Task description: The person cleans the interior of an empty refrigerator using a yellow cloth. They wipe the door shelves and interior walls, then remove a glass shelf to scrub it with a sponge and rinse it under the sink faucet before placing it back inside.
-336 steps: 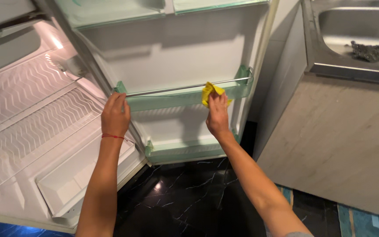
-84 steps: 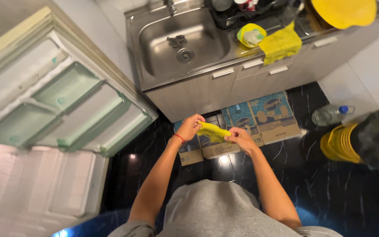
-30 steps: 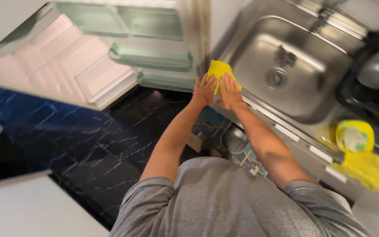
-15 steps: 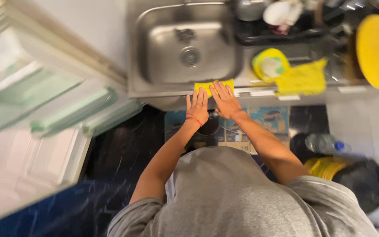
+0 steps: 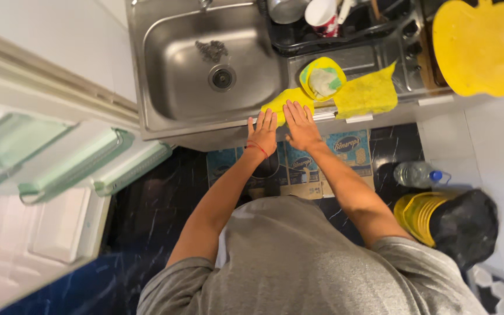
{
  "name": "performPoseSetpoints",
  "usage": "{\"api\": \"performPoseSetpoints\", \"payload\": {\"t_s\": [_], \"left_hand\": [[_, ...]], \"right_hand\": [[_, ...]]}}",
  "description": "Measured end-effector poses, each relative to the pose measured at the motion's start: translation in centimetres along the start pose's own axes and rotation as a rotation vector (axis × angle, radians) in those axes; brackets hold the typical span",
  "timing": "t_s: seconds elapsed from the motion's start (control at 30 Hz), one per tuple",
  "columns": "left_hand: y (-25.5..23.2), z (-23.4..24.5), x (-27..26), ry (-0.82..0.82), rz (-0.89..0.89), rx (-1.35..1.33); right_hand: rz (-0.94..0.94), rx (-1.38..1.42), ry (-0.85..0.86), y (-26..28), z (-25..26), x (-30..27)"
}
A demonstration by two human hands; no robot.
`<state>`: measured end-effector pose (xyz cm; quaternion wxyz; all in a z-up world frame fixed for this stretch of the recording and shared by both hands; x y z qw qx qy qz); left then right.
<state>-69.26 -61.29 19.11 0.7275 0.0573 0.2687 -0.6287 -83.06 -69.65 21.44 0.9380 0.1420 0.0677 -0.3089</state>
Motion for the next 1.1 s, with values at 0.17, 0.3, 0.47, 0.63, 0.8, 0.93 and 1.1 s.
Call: {"api": "performPoseSetpoints", "payload": {"t_s": [0.17,0.3,0.47,0.63,0.8,0.93,1.1], "left_hand": [[3.2,-2.9,4.6,-0.131,-0.004,-0.097],[5.7,-0.2,-0.4,-0.334,-0.077,-0.393],[11.7,-8.2,-10.2,-0.298,0.137,-0.605],[15.2,-17.5,-24.2,-0.301,0.434,-0.759],[17.6,-31.7,-33.8,-0.041,1.055,-1.015],[18.3,-37.4,-40.4,-0.072,1.144,-1.101],[20.4,-40.6,-46.5,-0.123,1.063,-0.525]], "right_hand": [[0.02,0.138,-0.037,1.3,2.1,-1.4],[0.069,0.405,-0.219,3.8,3.0,-3.9],[0.015,0.853,-0.135,4.7,-6.1,-6.2],[-0.211,1.019,0.228,6.8,-17.0,-7.0],[-0.298,1.122,0.658,11.3,-24.5,-8.2],[-0.266,0.974,0.615,14.7,-27.8,-6.9],[-0.185,0.505,0.489,21.0,-30.8,-7.8]]}}
Point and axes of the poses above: each hand's wrist, its own x-axis towards the middle knuckle, its own z-axis out of the back of the hand, y = z × x, the point moved 2 cm from there along x, towards the middle knuckle, and after that the axes turned 6 degrees about y, right-handed, at the moved point
